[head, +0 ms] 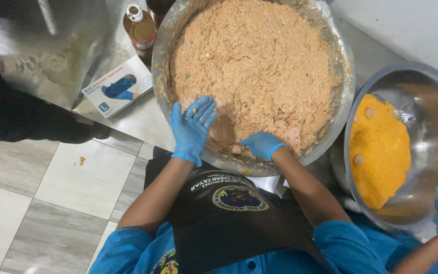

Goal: The person scoops portions of minced food mixture from a large metal basin and rolls the portions between their gloved hands to form round balls. A second worker coats the balls in an orange crumb mixture in an adjacent basin, and finished balls accumulate in a smaller bowl.

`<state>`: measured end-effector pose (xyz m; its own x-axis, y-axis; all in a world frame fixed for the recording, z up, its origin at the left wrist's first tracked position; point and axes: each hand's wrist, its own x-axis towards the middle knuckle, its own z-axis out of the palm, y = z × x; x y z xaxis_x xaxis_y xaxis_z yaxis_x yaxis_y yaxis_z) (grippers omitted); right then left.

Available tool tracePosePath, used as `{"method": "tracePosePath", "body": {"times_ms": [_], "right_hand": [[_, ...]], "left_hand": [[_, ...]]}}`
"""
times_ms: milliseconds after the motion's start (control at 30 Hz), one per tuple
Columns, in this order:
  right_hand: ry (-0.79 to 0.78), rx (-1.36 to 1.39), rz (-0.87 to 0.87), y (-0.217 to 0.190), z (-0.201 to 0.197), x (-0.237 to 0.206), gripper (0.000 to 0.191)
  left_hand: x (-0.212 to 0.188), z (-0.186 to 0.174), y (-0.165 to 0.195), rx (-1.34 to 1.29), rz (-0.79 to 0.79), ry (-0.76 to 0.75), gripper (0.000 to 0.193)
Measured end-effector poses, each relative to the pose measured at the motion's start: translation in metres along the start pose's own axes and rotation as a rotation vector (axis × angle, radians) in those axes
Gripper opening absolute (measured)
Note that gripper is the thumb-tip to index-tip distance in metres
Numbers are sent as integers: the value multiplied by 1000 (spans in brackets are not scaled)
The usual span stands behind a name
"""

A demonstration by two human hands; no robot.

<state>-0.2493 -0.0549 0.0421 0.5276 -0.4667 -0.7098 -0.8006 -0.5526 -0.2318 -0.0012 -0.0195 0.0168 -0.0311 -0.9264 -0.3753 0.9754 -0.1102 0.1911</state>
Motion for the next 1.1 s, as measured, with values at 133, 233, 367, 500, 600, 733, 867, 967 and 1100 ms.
{"method": "tracePosePath", "body": {"times_ms": [133,233,367,500,600,733,867,967,1100], "right_hand": [[-23,147,9,7,8,2,50],[-94,442,36,17,9,0,38],[-173,998,73,38,6,-13,34],[39,1267,74,46,11,-29,34],[241,1035,13,34,16,-37,37],[561,896,-37,-4,16,-53,37],[833,595,-200,-31,-1,-78,38],[918,610,-149,-40,-12,-96,39],[1007,580,-1,-50,-10,-105,43]], "left_hand": [[-1,3,-2,12,-22,3,85],[0,6,-4,28,-37,6,85],[4,8,-6,17,-61,23,85],[11,3,-9,-28,-99,101,84],[18,-2,-19,-29,-176,163,81],[19,-7,-38,66,-323,103,76],[18,-9,-52,-184,-501,-174,69],[18,-9,-53,-134,-517,-10,61],[18,-6,-53,-155,-411,20,60]]}}
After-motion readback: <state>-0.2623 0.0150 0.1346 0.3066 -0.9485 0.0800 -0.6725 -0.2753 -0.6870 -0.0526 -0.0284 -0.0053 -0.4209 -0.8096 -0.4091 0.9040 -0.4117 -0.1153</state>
